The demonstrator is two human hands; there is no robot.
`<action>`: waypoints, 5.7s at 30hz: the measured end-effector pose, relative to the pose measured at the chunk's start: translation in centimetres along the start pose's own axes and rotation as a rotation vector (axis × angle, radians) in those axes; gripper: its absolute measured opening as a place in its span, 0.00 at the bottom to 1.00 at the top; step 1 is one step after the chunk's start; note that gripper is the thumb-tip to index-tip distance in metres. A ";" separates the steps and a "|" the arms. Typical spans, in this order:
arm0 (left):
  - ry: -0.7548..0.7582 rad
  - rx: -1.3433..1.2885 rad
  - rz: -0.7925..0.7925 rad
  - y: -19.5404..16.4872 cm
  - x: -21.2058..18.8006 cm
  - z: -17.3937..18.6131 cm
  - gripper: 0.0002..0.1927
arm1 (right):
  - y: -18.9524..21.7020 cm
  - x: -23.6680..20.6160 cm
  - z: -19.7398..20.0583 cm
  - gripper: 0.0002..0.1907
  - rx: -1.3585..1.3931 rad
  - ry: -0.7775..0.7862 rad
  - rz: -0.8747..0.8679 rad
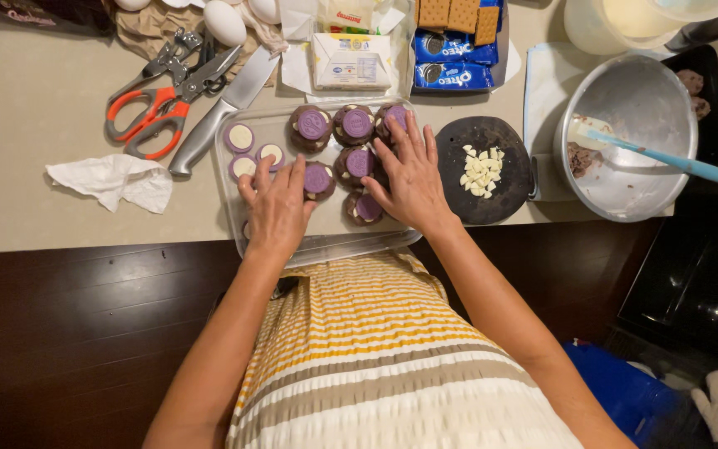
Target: The person assembles small confectionery items by hand. They flatten a brown dough ball, place a white filling on top, and cover it with a purple cookie, pressing the layers together. The finished items are placed in a clear plastic tray.
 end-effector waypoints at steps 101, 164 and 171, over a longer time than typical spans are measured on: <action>-0.122 -0.565 -0.162 -8.5 3.9 2.3 0.14 | -1.4 -6.3 4.7 0.14 0.215 -0.193 0.007; -0.077 -0.775 -0.239 -35.4 16.2 -0.8 0.17 | -35.5 -13.0 25.9 0.17 0.084 -0.036 -0.288; -0.123 -0.713 -0.183 -38.3 16.8 -1.2 0.17 | -36.5 -14.1 19.2 0.37 0.386 0.179 -0.238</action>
Point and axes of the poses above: each hand's wrist, its own x-axis towards the middle knuckle, its own z-axis out of the back of the hand, y = z × x, the point moved 3 cm from there along x, towards the middle knuckle, and after that the axes turned 12 degrees about x, right-handed, at the moved point
